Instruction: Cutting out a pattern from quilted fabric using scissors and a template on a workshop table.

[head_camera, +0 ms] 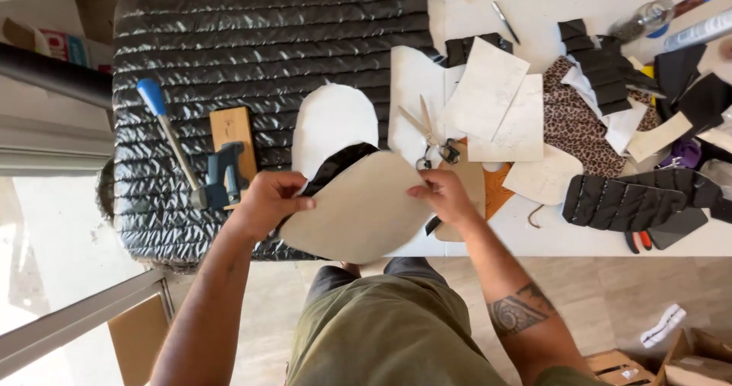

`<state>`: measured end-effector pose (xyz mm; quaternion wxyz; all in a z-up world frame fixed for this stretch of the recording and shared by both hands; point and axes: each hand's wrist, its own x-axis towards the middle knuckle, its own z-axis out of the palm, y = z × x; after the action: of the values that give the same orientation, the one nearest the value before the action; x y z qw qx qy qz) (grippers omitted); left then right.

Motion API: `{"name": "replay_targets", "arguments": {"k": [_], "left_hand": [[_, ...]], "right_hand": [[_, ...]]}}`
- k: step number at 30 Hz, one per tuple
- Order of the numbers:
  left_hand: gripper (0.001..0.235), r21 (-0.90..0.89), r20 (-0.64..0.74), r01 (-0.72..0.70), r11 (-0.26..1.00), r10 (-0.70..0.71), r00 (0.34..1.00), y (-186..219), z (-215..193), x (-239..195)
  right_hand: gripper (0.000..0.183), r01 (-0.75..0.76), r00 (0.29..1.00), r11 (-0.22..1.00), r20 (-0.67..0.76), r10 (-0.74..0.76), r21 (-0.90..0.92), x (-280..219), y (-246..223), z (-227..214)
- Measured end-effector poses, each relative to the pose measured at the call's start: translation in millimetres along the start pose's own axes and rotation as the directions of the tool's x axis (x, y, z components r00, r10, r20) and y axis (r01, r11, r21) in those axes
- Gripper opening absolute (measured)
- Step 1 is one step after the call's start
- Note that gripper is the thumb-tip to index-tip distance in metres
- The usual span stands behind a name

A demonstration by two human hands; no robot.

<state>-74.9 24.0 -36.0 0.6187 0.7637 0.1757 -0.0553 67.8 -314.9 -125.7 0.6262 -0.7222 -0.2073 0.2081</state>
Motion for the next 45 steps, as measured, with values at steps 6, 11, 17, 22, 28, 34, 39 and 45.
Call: {"name": "replay_targets", "arguments": {"k": [6, 11, 17, 22, 28, 34, 39, 45], "left_hand": [[0.011, 0.556, -0.23, -0.32, 0.767, 0.512, 0.828, 97, -51, -40], [0.01, 0.793, -0.059, -0.36, 0.491, 0.65, 0.758, 127, -30, -56], [0.023, 0.628, 0.175, -0.72, 0.295, 0.848, 0.5, 108, 75, -37], [0.025, 0.273, -0.055, -0.766, 0.582, 0.804, 0.592, 37, 172, -58], [0.035, -0.023, 0.375, -0.503, 0.864, 0.474, 0.797, 49, 257, -15], [0.063, 0.483, 0.341, -0.3, 0.823, 0.138, 0.93, -80, 280, 25], [0.093, 0.708, -0.146, 0.404, 0.579, -0.44, 0.886, -79, 210, 54], [0.12, 0.576, -0.52, 0.638, 0.511, -0.373, 0.768, -144, 164, 76]], "right_hand": [[0.021, -0.327, 0.884, 0.94, -0.322, 0.34, 0.095, -3, 119, -1], [0.053, -0.463, 0.734, 0.837, -0.656, 0.177, -0.292, -1, 189, 38], [0.083, -0.462, 0.829, 0.394, 0.23, 0.509, 0.794, -72, 91, 100], [0.045, -0.055, 0.869, 0.369, -0.137, 0.475, 0.928, -104, 98, 14], [0.048, 0.263, 0.505, 0.682, -0.7, 0.506, 0.683, -143, 39, -214], [0.061, 0.217, 0.546, 0.896, -0.809, 0.217, 0.387, -172, 57, -400], [0.035, -0.196, -0.018, 0.829, -0.847, 0.532, 0.525, -162, 132, -419], [0.014, 0.089, 0.421, 0.983, -0.901, 0.107, 0.158, -135, 202, -251]]}}
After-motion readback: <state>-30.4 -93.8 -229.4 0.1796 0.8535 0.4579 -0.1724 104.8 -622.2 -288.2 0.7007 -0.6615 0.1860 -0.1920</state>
